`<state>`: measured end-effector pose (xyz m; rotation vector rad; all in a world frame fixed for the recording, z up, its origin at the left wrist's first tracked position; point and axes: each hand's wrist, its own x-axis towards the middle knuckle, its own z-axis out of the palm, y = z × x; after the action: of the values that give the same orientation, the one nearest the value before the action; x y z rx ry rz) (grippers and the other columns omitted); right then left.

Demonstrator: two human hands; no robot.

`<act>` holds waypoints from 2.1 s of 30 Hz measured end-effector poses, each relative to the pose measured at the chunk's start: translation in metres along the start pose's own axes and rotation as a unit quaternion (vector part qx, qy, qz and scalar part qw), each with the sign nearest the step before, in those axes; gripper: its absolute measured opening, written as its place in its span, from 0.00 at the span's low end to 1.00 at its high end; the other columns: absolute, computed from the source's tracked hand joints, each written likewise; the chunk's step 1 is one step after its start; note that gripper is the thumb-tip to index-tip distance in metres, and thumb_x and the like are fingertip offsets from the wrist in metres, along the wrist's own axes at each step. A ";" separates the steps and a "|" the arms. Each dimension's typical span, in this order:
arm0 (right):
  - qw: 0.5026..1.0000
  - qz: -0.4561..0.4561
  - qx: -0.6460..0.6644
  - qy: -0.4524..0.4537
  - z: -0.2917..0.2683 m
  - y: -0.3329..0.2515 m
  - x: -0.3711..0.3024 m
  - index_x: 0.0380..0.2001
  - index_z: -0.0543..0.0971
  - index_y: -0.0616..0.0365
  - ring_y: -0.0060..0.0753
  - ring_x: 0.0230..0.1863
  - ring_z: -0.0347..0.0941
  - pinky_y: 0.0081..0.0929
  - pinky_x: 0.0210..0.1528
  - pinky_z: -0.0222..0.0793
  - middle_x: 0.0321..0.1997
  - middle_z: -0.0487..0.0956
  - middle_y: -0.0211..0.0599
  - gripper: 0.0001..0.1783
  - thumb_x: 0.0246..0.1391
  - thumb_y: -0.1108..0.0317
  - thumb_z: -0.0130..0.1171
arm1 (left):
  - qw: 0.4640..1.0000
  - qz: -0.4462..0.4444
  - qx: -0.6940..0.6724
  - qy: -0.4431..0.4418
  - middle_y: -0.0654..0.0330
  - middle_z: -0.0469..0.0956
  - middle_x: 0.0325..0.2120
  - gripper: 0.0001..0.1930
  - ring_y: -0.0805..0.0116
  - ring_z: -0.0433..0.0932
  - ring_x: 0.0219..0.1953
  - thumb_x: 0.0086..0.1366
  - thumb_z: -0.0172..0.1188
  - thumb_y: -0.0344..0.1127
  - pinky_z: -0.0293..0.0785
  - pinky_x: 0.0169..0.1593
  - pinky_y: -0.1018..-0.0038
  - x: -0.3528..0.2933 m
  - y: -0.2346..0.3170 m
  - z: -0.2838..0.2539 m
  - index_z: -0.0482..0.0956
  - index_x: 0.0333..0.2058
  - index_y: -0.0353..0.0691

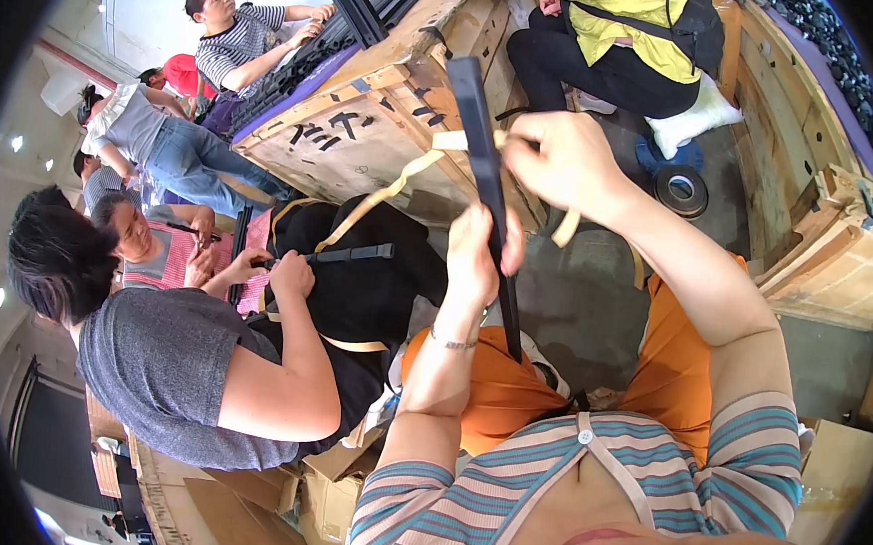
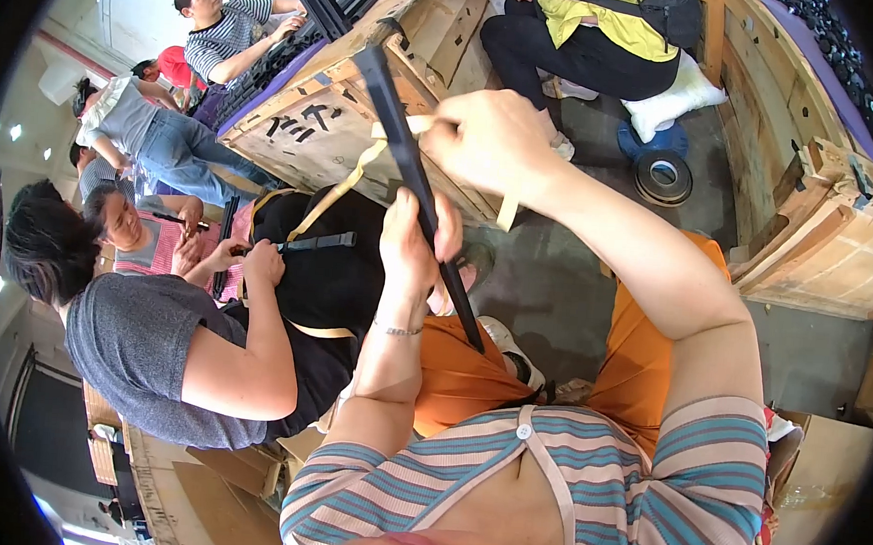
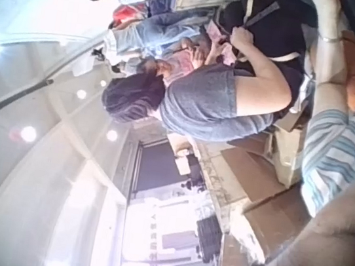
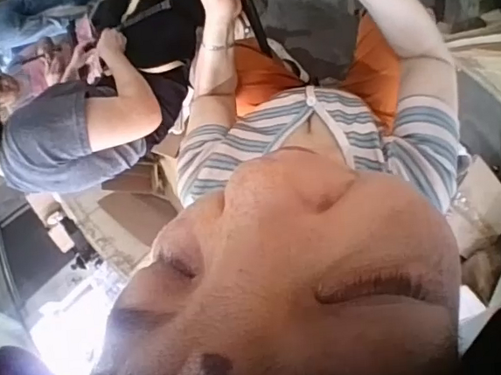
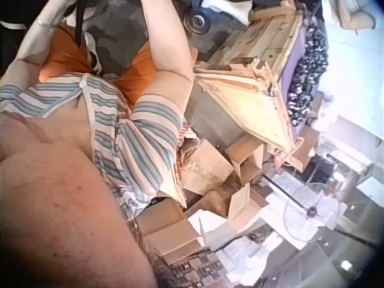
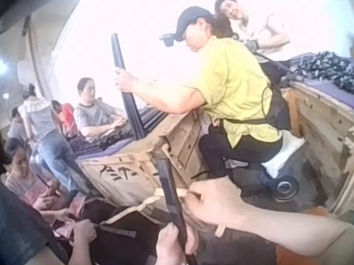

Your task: Applying yellow adhesive tape to black plastic strips on an assembly line.

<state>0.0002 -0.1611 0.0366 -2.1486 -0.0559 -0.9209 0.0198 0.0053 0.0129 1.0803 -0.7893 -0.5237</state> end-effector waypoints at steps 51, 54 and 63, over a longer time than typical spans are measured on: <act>0.867 0.279 0.266 -0.316 -0.034 0.024 -0.023 0.30 0.71 0.57 0.08 0.12 0.48 0.10 0.12 0.40 0.16 0.58 0.18 0.16 0.61 0.56 0.43 | 0.984 -0.008 -0.179 0.000 0.59 0.74 0.28 0.15 0.76 0.65 0.12 0.66 0.45 0.44 0.61 0.17 0.82 -0.001 -0.036 -0.008 0.71 0.33 0.37; 0.857 0.237 0.223 -0.399 -0.024 0.019 -0.035 0.29 0.72 0.58 0.09 0.12 0.51 0.10 0.12 0.44 0.16 0.62 0.20 0.16 0.61 0.57 0.43 | 0.981 -0.003 -0.193 -0.011 0.57 0.75 0.30 0.16 0.76 0.65 0.13 0.66 0.46 0.44 0.61 0.16 0.82 0.000 -0.033 -0.015 0.73 0.31 0.35; 0.873 0.223 0.149 -0.407 -0.030 0.013 -0.037 0.25 0.73 0.59 0.11 0.11 0.56 0.10 0.12 0.48 0.16 0.68 0.25 0.17 0.60 0.60 0.44 | 0.990 -0.020 -0.140 0.012 0.52 0.77 0.30 0.16 0.74 0.67 0.11 0.66 0.46 0.41 0.62 0.15 0.81 0.005 -0.036 -0.015 0.74 0.29 0.33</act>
<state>-0.0409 -0.1810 0.0174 -1.9795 -0.1045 0.2803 0.0346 -0.0038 -0.0223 0.8423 -0.6524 -0.6334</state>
